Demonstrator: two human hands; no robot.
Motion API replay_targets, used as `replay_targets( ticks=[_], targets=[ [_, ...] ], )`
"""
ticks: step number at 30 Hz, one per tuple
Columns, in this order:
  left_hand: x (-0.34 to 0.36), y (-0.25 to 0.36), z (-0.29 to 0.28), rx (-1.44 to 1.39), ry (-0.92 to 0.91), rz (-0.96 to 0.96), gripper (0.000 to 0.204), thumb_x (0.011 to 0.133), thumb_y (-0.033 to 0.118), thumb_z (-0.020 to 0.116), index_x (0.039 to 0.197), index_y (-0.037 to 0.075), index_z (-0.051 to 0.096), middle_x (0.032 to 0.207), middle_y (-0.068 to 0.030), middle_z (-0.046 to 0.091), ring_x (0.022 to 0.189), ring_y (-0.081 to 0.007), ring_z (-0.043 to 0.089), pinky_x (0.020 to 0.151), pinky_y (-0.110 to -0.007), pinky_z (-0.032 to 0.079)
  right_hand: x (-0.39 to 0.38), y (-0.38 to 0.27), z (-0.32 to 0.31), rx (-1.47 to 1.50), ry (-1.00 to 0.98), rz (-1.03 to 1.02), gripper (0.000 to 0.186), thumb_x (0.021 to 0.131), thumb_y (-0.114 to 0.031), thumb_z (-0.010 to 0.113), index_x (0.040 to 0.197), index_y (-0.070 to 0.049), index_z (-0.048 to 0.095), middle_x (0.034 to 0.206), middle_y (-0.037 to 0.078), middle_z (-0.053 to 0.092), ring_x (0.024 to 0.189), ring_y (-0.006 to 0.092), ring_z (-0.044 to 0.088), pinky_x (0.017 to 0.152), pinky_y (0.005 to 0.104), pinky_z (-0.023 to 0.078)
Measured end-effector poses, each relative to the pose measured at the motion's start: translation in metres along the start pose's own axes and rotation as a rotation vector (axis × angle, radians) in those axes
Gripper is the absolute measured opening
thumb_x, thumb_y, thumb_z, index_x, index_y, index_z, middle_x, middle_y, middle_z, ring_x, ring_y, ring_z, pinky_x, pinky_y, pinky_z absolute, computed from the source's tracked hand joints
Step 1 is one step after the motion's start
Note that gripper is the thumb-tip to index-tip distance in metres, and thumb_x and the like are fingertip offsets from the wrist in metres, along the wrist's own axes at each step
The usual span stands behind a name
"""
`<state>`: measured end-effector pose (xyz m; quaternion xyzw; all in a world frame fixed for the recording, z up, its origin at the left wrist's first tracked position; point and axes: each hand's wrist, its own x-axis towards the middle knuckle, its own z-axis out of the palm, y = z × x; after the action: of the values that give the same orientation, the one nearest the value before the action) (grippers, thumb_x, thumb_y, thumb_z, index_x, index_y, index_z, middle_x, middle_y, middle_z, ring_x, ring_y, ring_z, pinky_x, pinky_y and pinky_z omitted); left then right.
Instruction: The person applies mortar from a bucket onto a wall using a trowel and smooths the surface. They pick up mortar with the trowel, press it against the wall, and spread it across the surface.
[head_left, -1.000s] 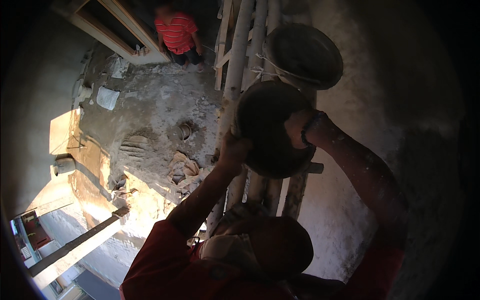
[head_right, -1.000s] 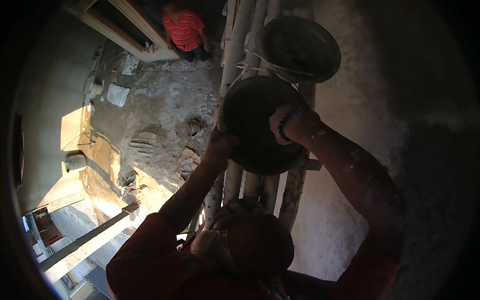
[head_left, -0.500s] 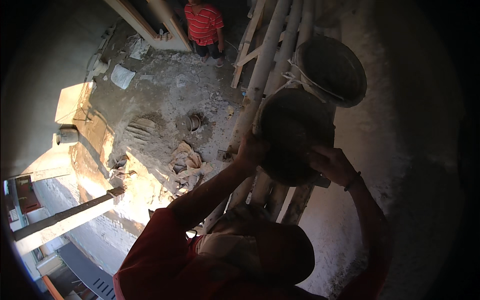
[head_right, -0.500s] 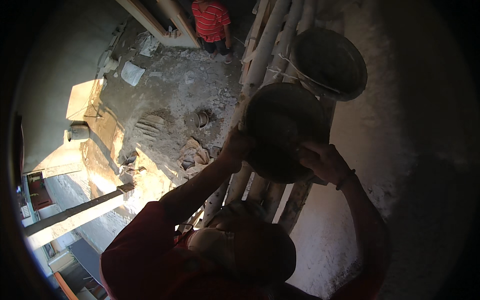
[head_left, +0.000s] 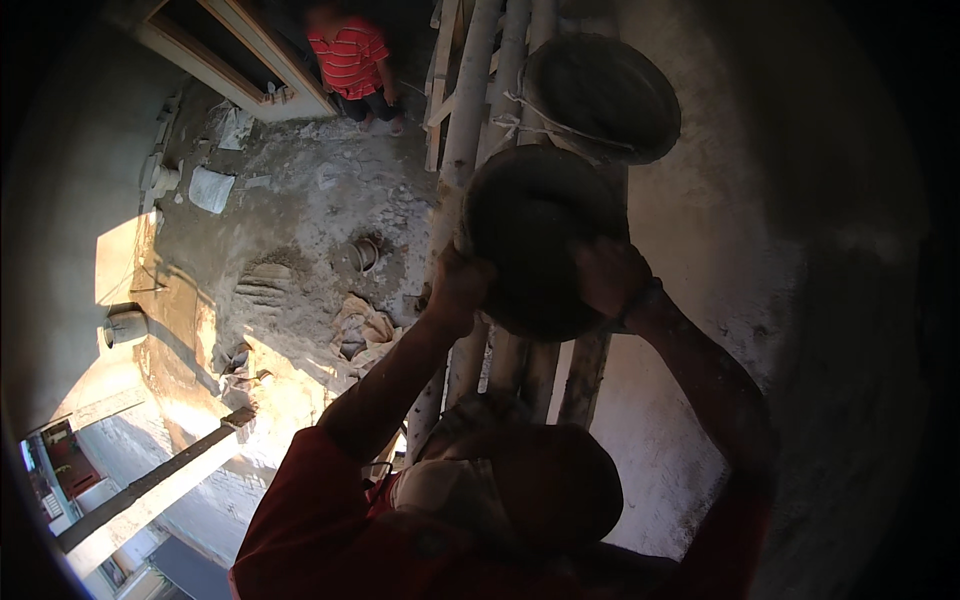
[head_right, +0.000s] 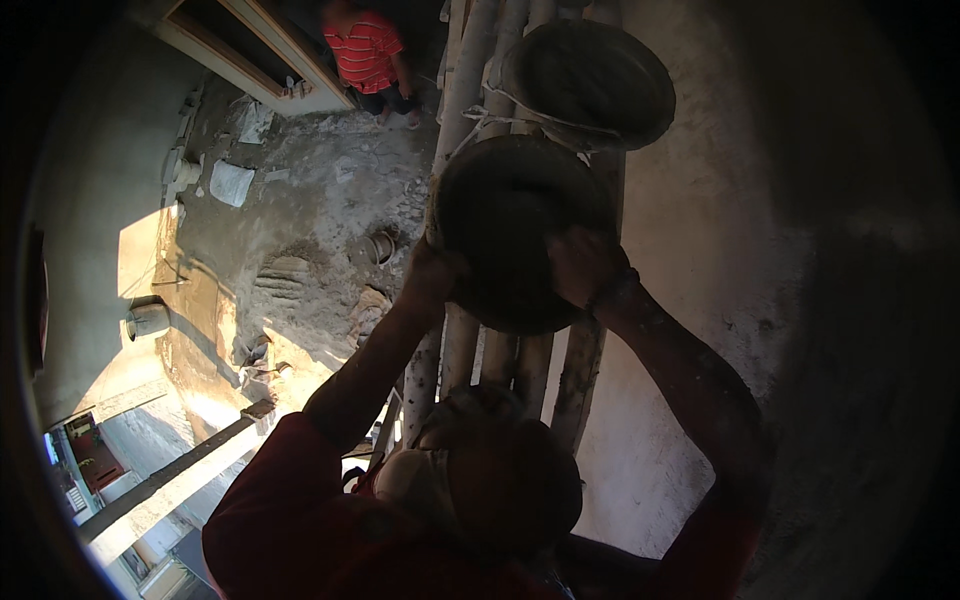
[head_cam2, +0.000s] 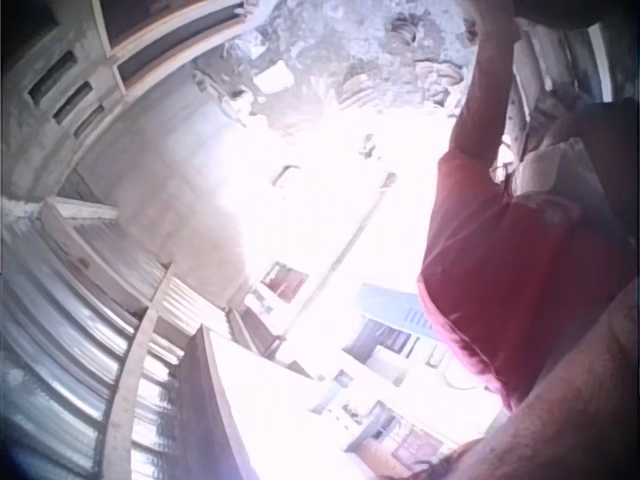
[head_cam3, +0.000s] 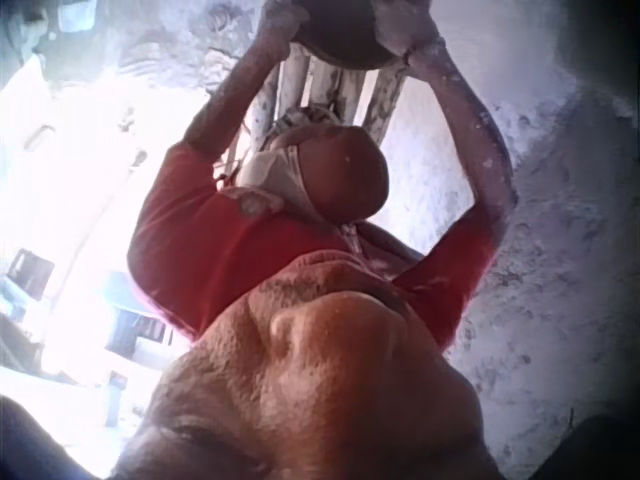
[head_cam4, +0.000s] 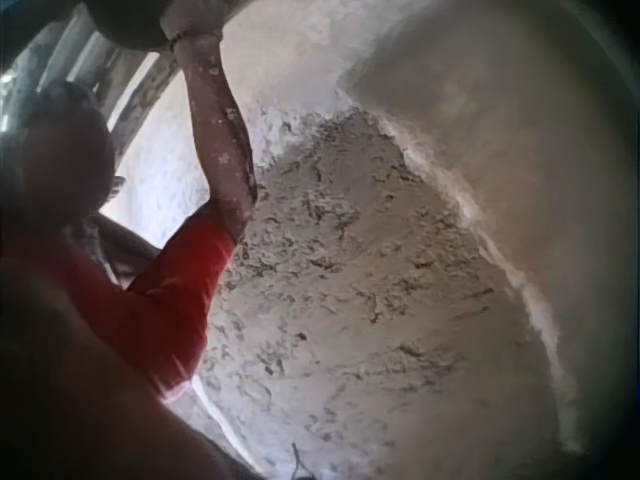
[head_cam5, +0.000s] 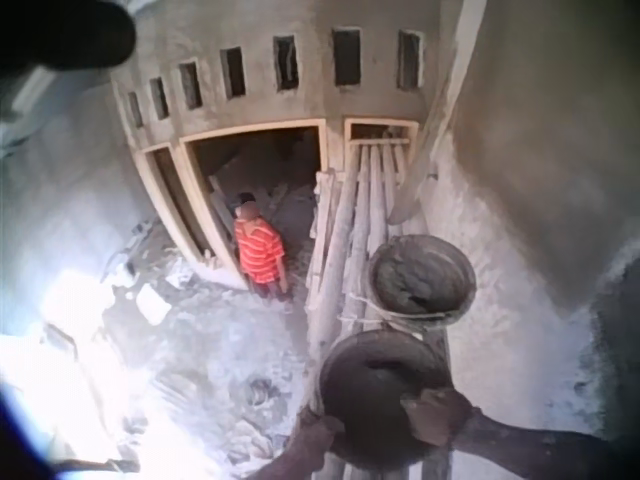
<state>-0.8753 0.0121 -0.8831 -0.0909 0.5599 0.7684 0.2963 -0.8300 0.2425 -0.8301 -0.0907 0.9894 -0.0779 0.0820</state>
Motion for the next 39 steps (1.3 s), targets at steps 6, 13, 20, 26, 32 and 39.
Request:
replay_targets(
  ticks=[6,13,20,26,32,39],
  targets=[
    [0.001,0.004,0.007,-0.02,-0.003,0.055,0.046,0.075,0.0,0.057,0.122,0.004,0.054,0.1,-0.0069,0.064,0.082,-0.0196,0.066,0.067,-0.031,0.057,-0.015,-0.017,0.012,0.176,-0.203,0.022,0.026,0.081,-0.013,0.055,0.106,-0.008,0.062,0.091,0.016,0.066,0.083,0.0331,0.064,0.075,0.0433,0.052],
    [-0.006,0.018,0.011,-0.037,0.019,-0.028,0.044,0.075,0.002,0.058,0.119,0.001,0.057,0.102,-0.0083,0.064,0.086,-0.0209,0.066,0.07,-0.033,0.057,-0.042,-0.015,-0.089,-0.068,-0.158,-0.044,0.023,0.085,-0.017,0.058,0.107,-0.013,0.063,0.088,0.013,0.065,0.082,0.0294,0.065,0.075,0.0399,0.053],
    [0.0,0.01,0.016,-0.012,0.024,0.036,0.043,0.075,0.002,0.06,0.117,0.001,0.058,0.11,-0.0096,0.063,0.099,-0.0223,0.063,0.083,-0.036,0.053,0.028,-0.02,-0.084,-0.472,-0.054,0.001,0.02,0.088,-0.019,0.056,0.105,-0.012,0.065,0.093,0.011,0.064,0.091,0.0261,0.065,0.078,0.0389,0.052],
    [0.002,-0.01,-0.016,0.195,-0.068,0.22,0.037,0.077,0.003,0.059,0.113,-0.001,0.059,0.101,-0.0119,0.066,0.085,-0.0234,0.067,0.074,-0.036,0.056,0.058,-0.05,-0.039,-0.78,-0.27,-0.221,0.024,0.086,-0.015,0.055,0.104,-0.01,0.069,0.096,0.013,0.067,0.093,0.0264,0.067,0.084,0.0358,0.052],
    [0.0,0.009,0.016,0.014,0.087,-0.053,0.036,0.078,0.004,0.058,0.114,-0.001,0.059,0.098,-0.0123,0.067,0.081,-0.0249,0.068,0.071,-0.035,0.059,0.077,-0.009,-0.06,-0.332,-0.878,-0.035,0.018,0.08,-0.02,0.062,0.084,-0.003,0.07,0.072,0.016,0.067,0.075,0.0248,0.068,0.064,0.0362,0.055],
    [0.001,0.004,0.008,-0.055,-0.002,0.0,0.038,0.079,0.004,0.057,0.117,0.002,0.058,0.103,-0.0112,0.066,0.086,-0.024,0.068,0.072,-0.035,0.06,0.033,0.007,-0.055,0.652,-0.858,0.313,0.02,0.086,-0.021,0.061,0.087,-0.001,0.063,0.061,0.005,0.054,0.057,0.0158,0.057,0.051,0.0314,0.049]
  ],
)
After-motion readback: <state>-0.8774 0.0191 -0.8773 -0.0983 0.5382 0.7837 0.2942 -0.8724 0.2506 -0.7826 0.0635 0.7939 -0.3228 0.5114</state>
